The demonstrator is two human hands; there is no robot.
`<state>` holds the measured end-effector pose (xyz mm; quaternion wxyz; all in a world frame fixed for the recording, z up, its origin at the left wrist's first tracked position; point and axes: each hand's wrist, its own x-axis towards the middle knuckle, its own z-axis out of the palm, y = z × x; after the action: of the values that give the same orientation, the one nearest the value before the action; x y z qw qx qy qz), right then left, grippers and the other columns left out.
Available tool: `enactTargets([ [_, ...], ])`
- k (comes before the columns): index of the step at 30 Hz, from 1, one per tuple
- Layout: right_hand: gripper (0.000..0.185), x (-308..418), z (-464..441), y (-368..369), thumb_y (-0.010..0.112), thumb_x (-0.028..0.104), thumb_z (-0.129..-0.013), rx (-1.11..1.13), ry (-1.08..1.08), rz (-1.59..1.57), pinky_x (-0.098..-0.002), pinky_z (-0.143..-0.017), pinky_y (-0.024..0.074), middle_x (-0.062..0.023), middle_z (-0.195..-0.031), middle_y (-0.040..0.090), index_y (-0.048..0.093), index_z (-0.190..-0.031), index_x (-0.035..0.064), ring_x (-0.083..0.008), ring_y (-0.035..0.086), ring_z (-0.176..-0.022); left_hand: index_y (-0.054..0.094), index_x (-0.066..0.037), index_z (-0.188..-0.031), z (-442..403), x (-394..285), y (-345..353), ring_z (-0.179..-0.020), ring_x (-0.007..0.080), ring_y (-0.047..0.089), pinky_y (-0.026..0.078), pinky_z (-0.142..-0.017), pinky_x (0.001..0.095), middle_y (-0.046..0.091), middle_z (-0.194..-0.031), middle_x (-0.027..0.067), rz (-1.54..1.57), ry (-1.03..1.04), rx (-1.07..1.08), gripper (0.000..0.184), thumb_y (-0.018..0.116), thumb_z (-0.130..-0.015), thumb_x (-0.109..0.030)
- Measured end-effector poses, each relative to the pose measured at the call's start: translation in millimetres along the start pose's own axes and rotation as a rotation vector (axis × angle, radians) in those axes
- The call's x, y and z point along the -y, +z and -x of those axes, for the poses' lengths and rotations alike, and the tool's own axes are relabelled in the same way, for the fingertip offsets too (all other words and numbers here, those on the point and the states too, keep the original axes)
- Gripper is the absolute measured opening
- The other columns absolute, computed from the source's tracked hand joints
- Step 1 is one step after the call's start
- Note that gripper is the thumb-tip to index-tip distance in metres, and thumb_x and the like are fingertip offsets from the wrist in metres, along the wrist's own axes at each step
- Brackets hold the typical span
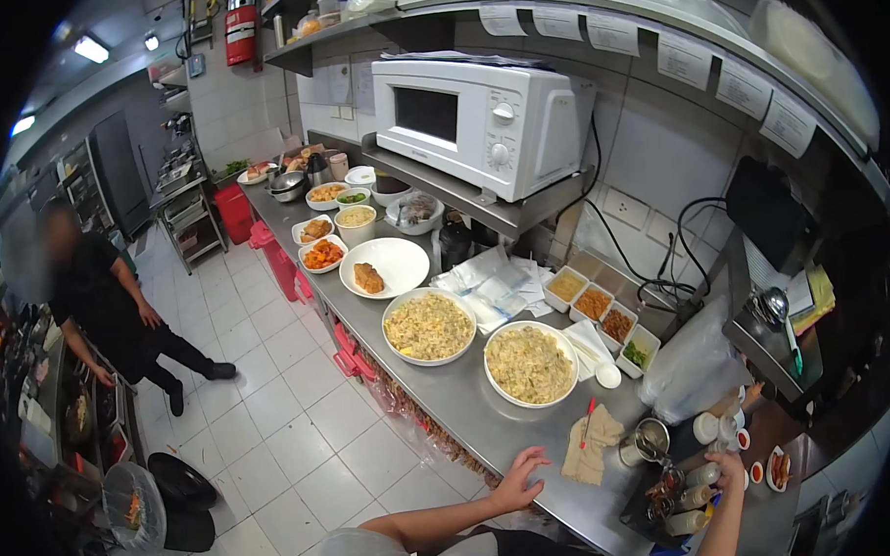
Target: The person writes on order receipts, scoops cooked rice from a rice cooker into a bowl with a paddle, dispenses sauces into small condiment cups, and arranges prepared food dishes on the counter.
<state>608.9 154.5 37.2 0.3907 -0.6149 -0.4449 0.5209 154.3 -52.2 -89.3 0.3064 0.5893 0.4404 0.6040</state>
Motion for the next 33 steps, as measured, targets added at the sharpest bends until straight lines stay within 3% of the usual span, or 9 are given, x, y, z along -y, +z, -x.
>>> enactTargets([
  [3,0.034,24,12,-7,0.068,0.001,-0.07,0.004,0.132,-0.154,-0.0405,-0.068,0.0481,-0.0101,-0.088,0.06,0.056,-0.102,-0.0027,-0.0254,0.059,-0.082,0.051,-0.006,-0.116,3,15,-8,-0.11,0.022,0.052,0.045,-0.087,0.0311,0.037,-0.13,0.0135,0.308,-0.184,-0.082,0.038,0.052,-0.079,0.002],
  [7,0.028,27,16,-60,0.064,0.011,-0.08,-0.149,-0.612,0.436,-0.0361,-0.066,0.0492,-0.0106,-0.093,0.061,0.055,-0.102,-0.0029,-0.0239,0.06,-0.087,0.048,-0.005,-0.118,-7,4,-82,-0.093,0.015,0.06,0.047,-0.078,0.0268,0.06,-0.097,0.0077,0.105,-0.179,-0.513,0.033,0.046,-0.085,0.001],
  [10,0.026,101,148,47,0.063,0.016,-0.082,-0.237,-0.521,-0.238,-0.03,-0.069,0.0497,-0.0067,-0.086,0.061,0.055,-0.103,0.0031,-0.017,0.062,-0.085,0.05,-0.005,-0.105,-23,14,-169,-0.083,0.0152,0.06,0.048,-0.072,0.0273,0.06,-0.088,0.0062,0.118,-0.109,-0.958,0.017,0.045,-0.089,-0.004],
  [13,0.032,105,184,95,0.06,0.013,-0.084,0.233,-0.476,-0.569,-0.0409,-0.071,0.0553,-0.0131,-0.087,0.062,0.052,-0.111,-0.0027,-0.026,0.064,-0.08,0.047,-0.006,-0.107,-39,56,-281,-0.065,0.012,0.058,0.047,-0.052,0.0237,0.059,-0.082,0.0051,0.128,-0.081,-1.139,0.018,0.045,-0.096,-0.02],
  [16,0.029,80,171,160,0.056,0.004,-0.087,0.592,-0.285,-0.447,-0.0394,-0.077,0.0538,-0.0165,-0.089,0.065,0.053,-0.113,-0.0064,-0.0264,0.065,-0.083,0.032,-0.007,-0.128,-71,71,-385,-0.079,0.018,0.061,0.048,-0.054,0.0249,0.057,-0.101,0.0115,0.187,-0.151,-1.159,0.037,0.042,-0.094,-0.017],
  [22,0.036,-8,154,325,0.058,0.018,-0.09,0.945,0.111,-0.032,-0.0282,-0.081,0.0494,-0.0059,-0.105,0.063,0.05,-0.123,0.0046,-0.0138,0.06,-0.096,0.018,-0.021,-0.138,-143,116,-555,-0.093,0.0329,0.059,0.047,-0.069,0.0407,0.046,-0.118,0.0167,0.482,-0.462,-1.266,0.06,0.046,-0.088,-0.039],
  [25,0.038,-57,153,390,0.058,0.021,-0.09,0.919,0.227,-0.1,-0.0255,-0.08,0.0482,-0.0045,-0.106,0.062,0.048,-0.125,0.0081,-0.0109,0.059,-0.098,0.022,-0.011,-0.136,-168,132,-613,-0.104,0.036,0.055,0.048,-0.081,0.0451,0.044,-0.123,0.0233,0.443,-0.568,-1.221,0.068,0.044,-0.087,-0.053],
  [26,0.034,-52,167,411,0.066,0.025,-0.083,0.735,0.107,-0.058,-0.0306,-0.065,0.0505,-0.0112,-0.081,0.066,0.06,-0.106,0.0004,-0.0181,0.063,-0.077,0.026,-0.01,-0.134,-177,138,-630,-0.102,0.035,0.055,0.048,-0.08,0.0434,0.046,-0.12,0.0228,0.504,-0.601,-1.189,0.067,0.044,-0.087,-0.054],
  [33,0.031,-91,158,430,0.06,0.02,-0.089,0.448,0.292,-0.034,-0.0233,-0.067,0.0505,-0.0068,-0.098,0.066,0.053,-0.117,0.0083,-0.0127,0.065,-0.083,0.043,-0.008,-0.128,-200,192,-726,-0.095,0.0286,0.058,0.053,-0.074,0.0351,0.054,-0.111,0.0153,0.615,-0.524,-0.797,0.054,0.05,-0.087,-0.042],
])
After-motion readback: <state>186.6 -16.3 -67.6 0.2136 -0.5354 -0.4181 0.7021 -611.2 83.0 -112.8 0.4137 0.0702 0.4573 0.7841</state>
